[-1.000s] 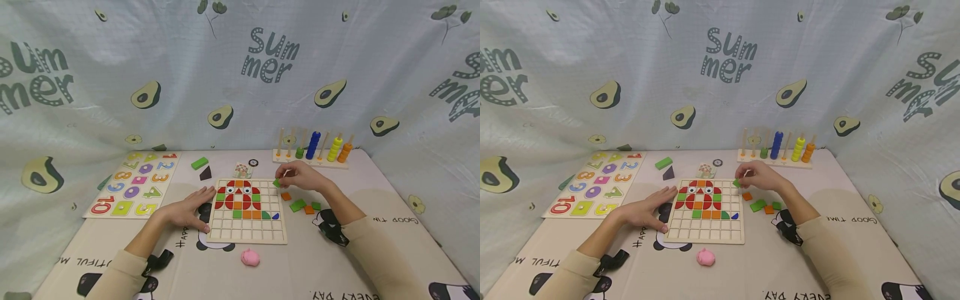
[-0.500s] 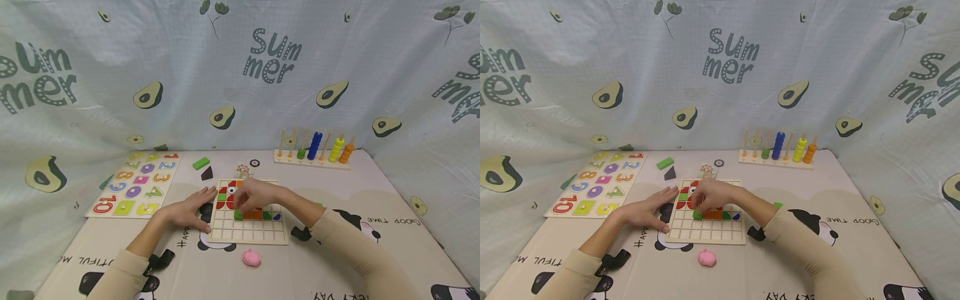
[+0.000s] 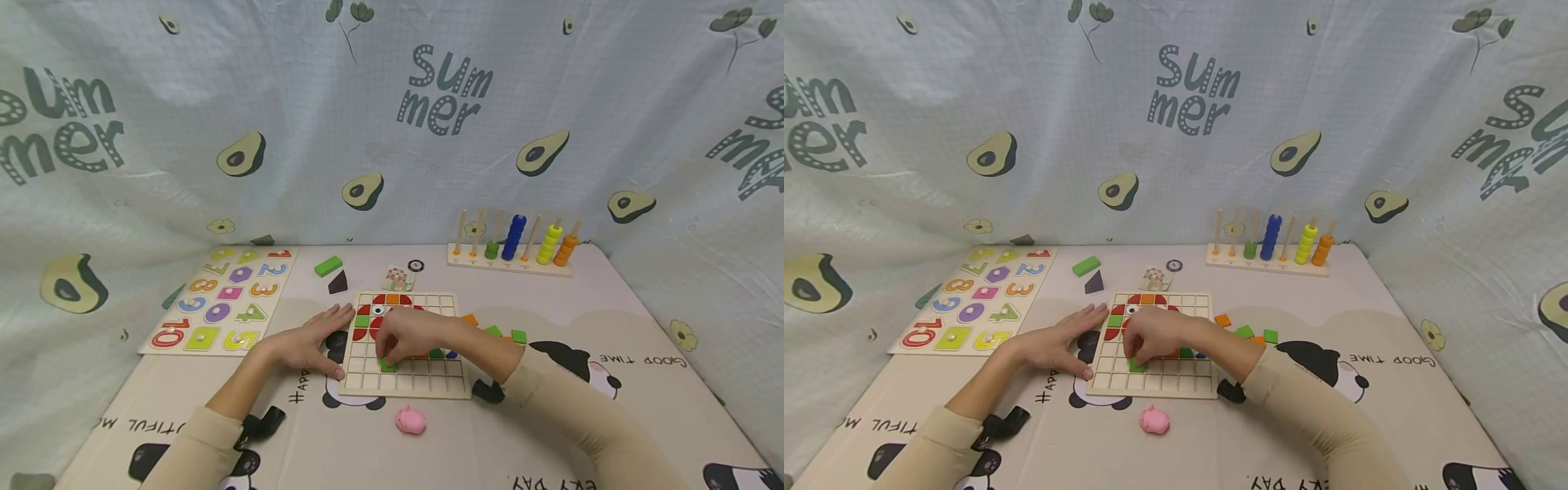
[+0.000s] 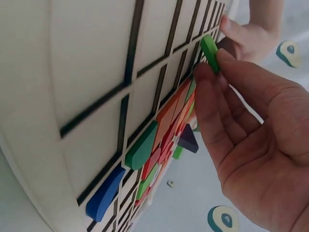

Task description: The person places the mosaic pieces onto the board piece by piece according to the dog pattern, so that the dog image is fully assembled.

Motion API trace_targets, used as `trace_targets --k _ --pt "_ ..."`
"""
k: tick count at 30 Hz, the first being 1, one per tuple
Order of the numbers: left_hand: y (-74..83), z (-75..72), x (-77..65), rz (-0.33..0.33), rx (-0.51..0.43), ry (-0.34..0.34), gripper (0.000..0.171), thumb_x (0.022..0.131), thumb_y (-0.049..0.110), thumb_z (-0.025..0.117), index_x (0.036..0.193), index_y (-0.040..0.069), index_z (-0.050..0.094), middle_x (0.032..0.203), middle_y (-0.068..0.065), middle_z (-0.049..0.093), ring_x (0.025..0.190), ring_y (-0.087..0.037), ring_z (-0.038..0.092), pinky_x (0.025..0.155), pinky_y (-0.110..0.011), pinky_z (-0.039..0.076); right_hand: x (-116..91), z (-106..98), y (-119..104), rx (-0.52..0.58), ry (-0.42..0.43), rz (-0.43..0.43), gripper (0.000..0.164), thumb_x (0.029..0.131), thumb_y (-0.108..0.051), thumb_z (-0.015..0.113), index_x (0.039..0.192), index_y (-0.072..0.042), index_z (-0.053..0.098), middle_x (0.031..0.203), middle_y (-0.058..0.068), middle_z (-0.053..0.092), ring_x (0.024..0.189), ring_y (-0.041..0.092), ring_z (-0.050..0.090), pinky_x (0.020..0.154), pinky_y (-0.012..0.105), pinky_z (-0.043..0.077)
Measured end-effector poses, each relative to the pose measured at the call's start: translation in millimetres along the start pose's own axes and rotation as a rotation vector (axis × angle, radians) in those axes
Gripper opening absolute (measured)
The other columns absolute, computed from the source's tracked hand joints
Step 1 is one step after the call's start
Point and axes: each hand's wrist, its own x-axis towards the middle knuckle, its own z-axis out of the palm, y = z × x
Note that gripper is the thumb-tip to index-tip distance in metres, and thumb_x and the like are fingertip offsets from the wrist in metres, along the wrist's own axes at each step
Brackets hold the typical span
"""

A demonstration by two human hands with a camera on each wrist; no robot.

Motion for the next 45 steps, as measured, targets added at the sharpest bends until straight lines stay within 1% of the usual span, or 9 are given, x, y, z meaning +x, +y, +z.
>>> trace_targets --k 10,16,19,22,27,30,35,39,45 --pt "-1.3 -0.2 0.3 -0.003 0.003 0.004 0.115 0.067 0.06 0.078 0.155 0.028 0.012 0.16 0.014 0.001 0.148 -0.02 -0.005 0.117 -0.053 0.004 0 5 -3 -0.118 0.013 0.008 0.009 0.084 -0.019 0.075 0.093 -0.019 0.078 0.076 -0.019 0.065 0.068 -0.002 0.056 0.062 0.015 0.048" --pt "0.1 -0.3 0.5 -0.015 -0.003 0.001 0.115 0.067 0.06 0.079 0.155 0.029 0.012 0.16 0.014 0.002 0.148 -0.019 -0.005 0.117 -0.053 0.004 -10 0 0 -0.133 0.07 -0.052 0.016 0.084 -0.023 0.075 0.099 -0.018 0.076 0.08 -0.018 0.063 0.071 0.0 0.053 0.065 0.017 0.047" --pt "0.7 -0.1 0.6 -0.016 0.001 0.002 0.115 0.066 0.06 0.079 0.155 0.029 0.012 0.16 0.014 0.002 0.148 -0.019 -0.005 0.117 -0.053 0.004 -27 -11 4 -0.102 0.125 -0.036 0.02 0.087 -0.025 0.073 0.105 -0.018 0.075 0.086 -0.016 0.064 0.076 0.004 0.054 0.069 0.022 0.049" --pt "0.9 0.3 0.5 -0.013 0.01 0.004 0.115 0.066 0.06 0.079 0.155 0.028 0.013 0.16 0.013 0.002 0.148 -0.019 -0.005 0.117 -0.052 0.004 -50 -23 15 -0.021 0.204 -0.011 0.021 0.088 -0.023 0.071 0.109 -0.02 0.073 0.094 -0.009 0.067 0.079 0.007 0.056 0.07 0.026 0.051" --pt "0.0 0.9 0.7 -0.015 0.013 0.006 0.115 0.066 0.06 0.079 0.155 0.028 0.013 0.161 0.012 0.002 0.148 -0.02 -0.005 0.117 -0.052 0.004 -93 -40 47 0.063 0.357 0.054 0.022 0.087 -0.022 0.072 0.108 -0.029 0.071 0.101 -0.007 0.067 0.083 0.008 0.06 0.07 0.028 0.054" --pt "-0.4 1.1 0.8 -0.017 0.011 0.006 0.115 0.066 0.06 0.078 0.155 0.028 0.013 0.161 0.012 0.002 0.148 -0.02 -0.005 0.117 -0.052 0.004 -115 -45 70 0.081 0.403 0.121 0.025 0.086 -0.021 0.073 0.11 -0.024 0.071 0.103 -0.003 0.068 0.087 0.011 0.061 0.073 0.031 0.054" --pt "-0.2 1.6 0.6 -0.021 0.006 0.007 0.115 0.066 0.06 0.078 0.155 0.029 0.012 0.16 0.014 0.002 0.148 -0.018 -0.005 0.118 -0.052 0.004 -133 -44 101 0.157 0.395 0.216 0.028 0.085 -0.013 0.073 0.113 -0.011 0.071 0.107 0.007 0.069 0.09 0.018 0.061 0.074 0.034 0.053" --pt "-0.2 2.0 0.4 -0.024 0.006 0.01 0.115 0.066 0.06 0.078 0.155 0.029 0.012 0.16 0.015 0.003 0.148 -0.018 -0.005 0.118 -0.052 0.004 -134 -39 116 0.196 0.35 0.221 0.026 0.085 -0.01 0.073 0.111 -0.01 0.072 0.105 0.006 0.07 0.088 0.021 0.061 0.074 0.032 0.052" --pt "0.6 1.8 0.6 -0.022 0.002 0.014 0.115 0.066 0.06 0.078 0.155 0.029 0.013 0.16 0.014 0.003 0.148 -0.019 -0.005 0.117 -0.053 0.004 -133 -32 126 0.226 0.292 0.221 0.022 0.08 -0.009 0.077 0.102 -0.014 0.074 0.096 0.0 0.071 0.083 0.019 0.061 0.077 0.03 0.053"
